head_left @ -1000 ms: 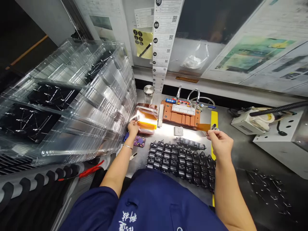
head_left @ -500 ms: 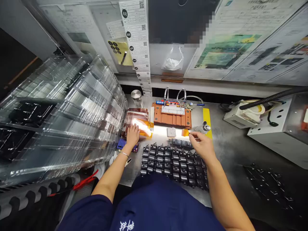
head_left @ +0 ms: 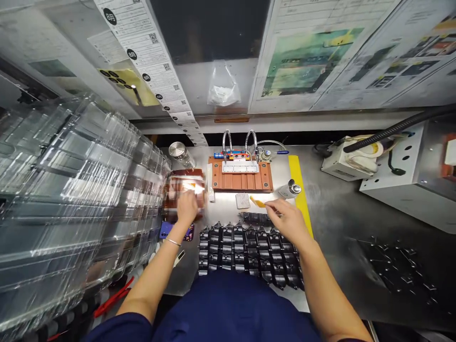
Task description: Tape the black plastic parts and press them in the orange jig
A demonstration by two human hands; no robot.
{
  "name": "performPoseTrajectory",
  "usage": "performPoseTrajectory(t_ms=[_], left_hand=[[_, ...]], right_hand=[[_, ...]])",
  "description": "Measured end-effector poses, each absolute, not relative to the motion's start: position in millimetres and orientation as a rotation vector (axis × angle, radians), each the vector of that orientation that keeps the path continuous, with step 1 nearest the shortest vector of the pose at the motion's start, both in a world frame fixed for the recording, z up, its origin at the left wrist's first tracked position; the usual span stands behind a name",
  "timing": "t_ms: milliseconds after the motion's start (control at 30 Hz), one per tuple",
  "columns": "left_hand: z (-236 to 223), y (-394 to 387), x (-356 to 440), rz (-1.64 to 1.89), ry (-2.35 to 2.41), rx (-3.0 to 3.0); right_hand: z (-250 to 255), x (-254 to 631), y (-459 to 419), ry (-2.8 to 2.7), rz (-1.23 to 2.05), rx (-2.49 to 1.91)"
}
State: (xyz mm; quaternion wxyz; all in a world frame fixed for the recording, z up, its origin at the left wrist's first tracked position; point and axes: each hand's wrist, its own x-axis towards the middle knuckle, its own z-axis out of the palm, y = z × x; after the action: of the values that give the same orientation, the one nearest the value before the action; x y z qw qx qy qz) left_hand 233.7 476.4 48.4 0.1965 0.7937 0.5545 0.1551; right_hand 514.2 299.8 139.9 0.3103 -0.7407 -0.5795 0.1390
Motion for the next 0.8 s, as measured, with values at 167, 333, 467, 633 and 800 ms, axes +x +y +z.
performPoseTrajectory(t_ms=[167,333,467,633,800], left_hand=[[75.8,470.8,349.6,0.428,0.552,1.951],[90.2,485.9,485.2,0.256,0.468,2.169],[91.6,501.4,582.8,0.023,0.611,2.586],[77.9,521.1,626.8,-0.132,0.557,2.696],[73.0,523.8,607.5,-0.212,0.269,2.752]], right_hand=[[157.0,521.0,308.0,-1.852,0.631,-1.837],[180.9,537.9,306.3,-1.786,0.599,-1.794],[182.6,538.2,300.8,-1.761,0.633,-1.718],[167.4,533.2,298.2,-1.761,0.708,-1.671],[160.6,531.6,308.7,-1.802,0.741,-1.692]])
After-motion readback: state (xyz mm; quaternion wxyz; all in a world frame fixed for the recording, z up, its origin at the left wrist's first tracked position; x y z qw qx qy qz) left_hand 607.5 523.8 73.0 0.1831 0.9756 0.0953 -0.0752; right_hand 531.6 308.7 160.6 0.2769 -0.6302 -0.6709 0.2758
